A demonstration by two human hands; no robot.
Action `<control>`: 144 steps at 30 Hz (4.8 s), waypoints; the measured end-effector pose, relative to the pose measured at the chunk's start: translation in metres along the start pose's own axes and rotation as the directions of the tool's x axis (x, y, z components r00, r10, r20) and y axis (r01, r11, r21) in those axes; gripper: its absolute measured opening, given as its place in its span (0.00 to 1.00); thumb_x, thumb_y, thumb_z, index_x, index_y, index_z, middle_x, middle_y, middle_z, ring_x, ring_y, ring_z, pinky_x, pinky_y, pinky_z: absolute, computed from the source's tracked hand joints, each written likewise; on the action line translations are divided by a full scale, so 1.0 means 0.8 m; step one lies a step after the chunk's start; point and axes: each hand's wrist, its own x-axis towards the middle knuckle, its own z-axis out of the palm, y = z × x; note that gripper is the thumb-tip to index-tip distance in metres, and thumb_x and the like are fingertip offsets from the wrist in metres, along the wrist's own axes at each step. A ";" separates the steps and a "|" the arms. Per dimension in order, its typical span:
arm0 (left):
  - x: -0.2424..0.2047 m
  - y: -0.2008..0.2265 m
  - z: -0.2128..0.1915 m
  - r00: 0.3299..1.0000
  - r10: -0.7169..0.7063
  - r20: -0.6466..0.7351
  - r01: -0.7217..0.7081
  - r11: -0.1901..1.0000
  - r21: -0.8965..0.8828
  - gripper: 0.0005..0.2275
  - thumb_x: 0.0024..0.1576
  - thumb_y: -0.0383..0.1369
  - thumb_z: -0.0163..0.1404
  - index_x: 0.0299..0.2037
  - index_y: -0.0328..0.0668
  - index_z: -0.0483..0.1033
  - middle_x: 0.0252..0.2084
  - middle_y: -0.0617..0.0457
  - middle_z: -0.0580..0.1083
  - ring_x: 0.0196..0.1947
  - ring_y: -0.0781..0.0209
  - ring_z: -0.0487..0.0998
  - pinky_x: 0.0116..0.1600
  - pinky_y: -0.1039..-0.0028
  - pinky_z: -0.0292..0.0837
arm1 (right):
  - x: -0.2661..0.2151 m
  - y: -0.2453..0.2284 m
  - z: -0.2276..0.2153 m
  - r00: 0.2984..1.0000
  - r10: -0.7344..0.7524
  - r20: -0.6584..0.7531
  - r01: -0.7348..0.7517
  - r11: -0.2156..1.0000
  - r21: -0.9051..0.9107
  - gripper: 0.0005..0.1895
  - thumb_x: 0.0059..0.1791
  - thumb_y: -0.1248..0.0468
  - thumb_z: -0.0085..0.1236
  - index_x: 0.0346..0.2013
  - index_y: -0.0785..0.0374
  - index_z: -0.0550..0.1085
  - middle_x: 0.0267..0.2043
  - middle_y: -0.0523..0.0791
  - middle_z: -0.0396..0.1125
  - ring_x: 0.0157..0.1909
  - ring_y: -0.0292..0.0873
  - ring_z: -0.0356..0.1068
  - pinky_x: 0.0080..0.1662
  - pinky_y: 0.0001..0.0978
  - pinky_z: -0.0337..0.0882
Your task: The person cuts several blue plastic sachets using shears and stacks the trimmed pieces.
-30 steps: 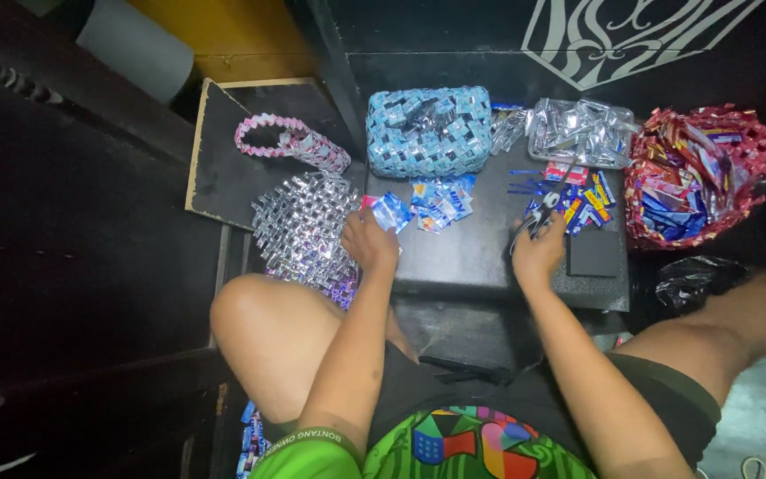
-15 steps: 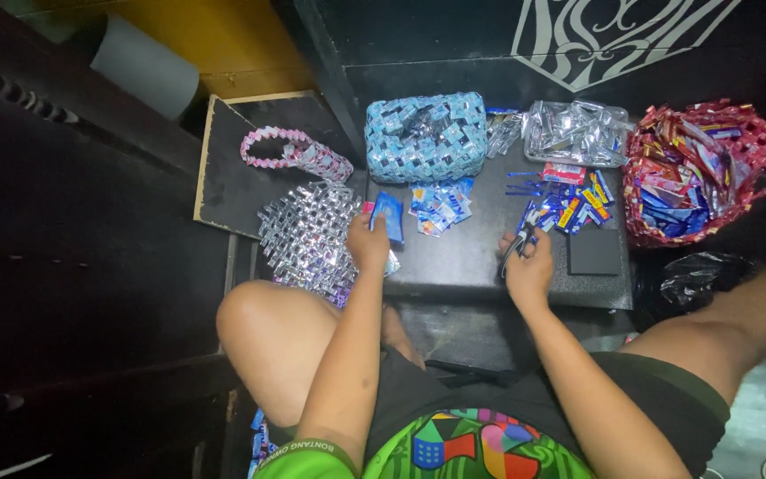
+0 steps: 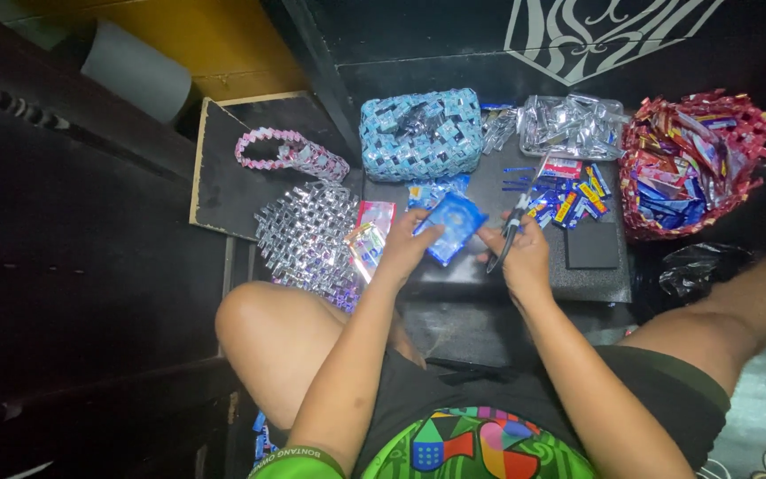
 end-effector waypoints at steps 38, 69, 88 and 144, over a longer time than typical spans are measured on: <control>-0.047 0.029 0.109 0.969 -0.205 0.138 0.242 0.899 -0.366 0.14 0.56 0.40 0.65 0.39 0.40 0.78 0.36 0.51 0.77 0.36 0.64 0.77 0.48 0.69 0.75 | -0.009 -0.039 -0.046 0.990 -0.086 -0.108 0.079 0.995 -0.063 0.25 0.41 0.72 0.69 0.51 0.67 0.71 0.30 0.52 0.72 0.21 0.43 0.73 0.26 0.32 0.74; -0.021 0.023 0.105 0.974 -0.226 0.028 0.196 0.767 -0.611 0.16 0.54 0.25 0.64 0.47 0.19 0.75 0.42 0.34 0.77 0.44 0.42 0.81 0.52 0.51 0.82 | -0.067 0.018 -0.055 0.963 0.112 0.245 -0.061 0.976 -0.207 0.20 0.51 0.53 0.59 0.51 0.63 0.73 0.21 0.53 0.73 0.21 0.47 0.75 0.31 0.33 0.72; -0.030 0.051 0.101 0.968 -0.232 0.095 0.240 0.744 -0.624 0.17 0.54 0.24 0.63 0.47 0.16 0.74 0.41 0.32 0.76 0.46 0.39 0.80 0.54 0.49 0.79 | -0.057 0.017 -0.050 0.976 0.155 0.150 -0.115 0.963 -0.245 0.19 0.53 0.53 0.57 0.49 0.65 0.74 0.18 0.53 0.71 0.19 0.46 0.75 0.26 0.31 0.73; -0.013 0.114 0.027 0.940 -0.114 0.321 0.266 0.834 -0.483 0.15 0.52 0.27 0.64 0.45 0.33 0.73 0.35 0.41 0.81 0.35 0.53 0.85 0.39 0.65 0.85 | 0.019 -0.068 0.008 0.977 -0.176 -0.121 0.176 0.984 -0.010 0.30 0.40 0.74 0.69 0.54 0.67 0.68 0.29 0.51 0.73 0.21 0.40 0.72 0.26 0.29 0.75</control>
